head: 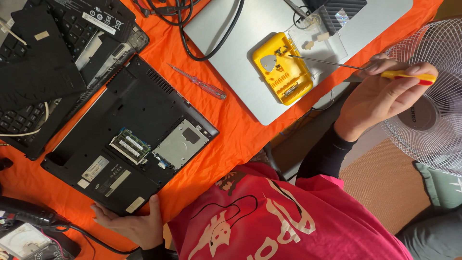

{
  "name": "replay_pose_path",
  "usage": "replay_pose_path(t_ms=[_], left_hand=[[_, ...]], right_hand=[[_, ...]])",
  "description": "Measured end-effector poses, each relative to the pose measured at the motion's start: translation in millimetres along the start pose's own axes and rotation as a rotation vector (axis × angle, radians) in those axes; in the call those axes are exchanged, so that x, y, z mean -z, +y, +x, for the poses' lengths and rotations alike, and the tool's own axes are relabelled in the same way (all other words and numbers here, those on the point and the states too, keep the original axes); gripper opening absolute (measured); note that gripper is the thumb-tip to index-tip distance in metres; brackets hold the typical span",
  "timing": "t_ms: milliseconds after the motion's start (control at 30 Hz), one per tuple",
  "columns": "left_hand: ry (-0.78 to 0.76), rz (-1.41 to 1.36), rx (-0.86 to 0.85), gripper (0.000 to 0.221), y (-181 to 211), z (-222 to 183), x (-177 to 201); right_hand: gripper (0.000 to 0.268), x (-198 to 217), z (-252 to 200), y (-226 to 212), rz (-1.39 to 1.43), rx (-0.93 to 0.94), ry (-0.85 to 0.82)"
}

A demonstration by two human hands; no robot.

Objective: Removing screws from the bottom of a laptop for repair or disassembly.

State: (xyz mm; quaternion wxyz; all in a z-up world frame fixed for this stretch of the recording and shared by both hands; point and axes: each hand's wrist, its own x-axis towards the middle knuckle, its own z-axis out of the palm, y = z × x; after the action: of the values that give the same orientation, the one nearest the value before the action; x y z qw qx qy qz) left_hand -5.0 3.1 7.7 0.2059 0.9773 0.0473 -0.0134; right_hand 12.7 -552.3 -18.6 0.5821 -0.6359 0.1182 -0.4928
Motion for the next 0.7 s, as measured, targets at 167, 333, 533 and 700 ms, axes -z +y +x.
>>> replay_pose_path(t_ms=[167, 333, 533, 700], left_hand=[[-0.010, -0.020, 0.010, 0.122, 1, 0, 0], [-0.021, 0.066, 0.014, 0.124, -4, -1, -2], [-0.016, -0.017, -0.003, 0.124, -7, -3, -3], [-0.009, -0.034, 0.014, 0.124, -8, -4, -3]], right_hand=[[0.025, 9, -2, 5, 0.032, -0.025, 0.017], [0.027, 19, -3, 13, 0.066, -0.043, 0.046], [0.027, 12, 1, 11, 0.058, -0.045, 0.039], [0.027, 12, 3, 13, 0.074, -0.050, 0.029]])
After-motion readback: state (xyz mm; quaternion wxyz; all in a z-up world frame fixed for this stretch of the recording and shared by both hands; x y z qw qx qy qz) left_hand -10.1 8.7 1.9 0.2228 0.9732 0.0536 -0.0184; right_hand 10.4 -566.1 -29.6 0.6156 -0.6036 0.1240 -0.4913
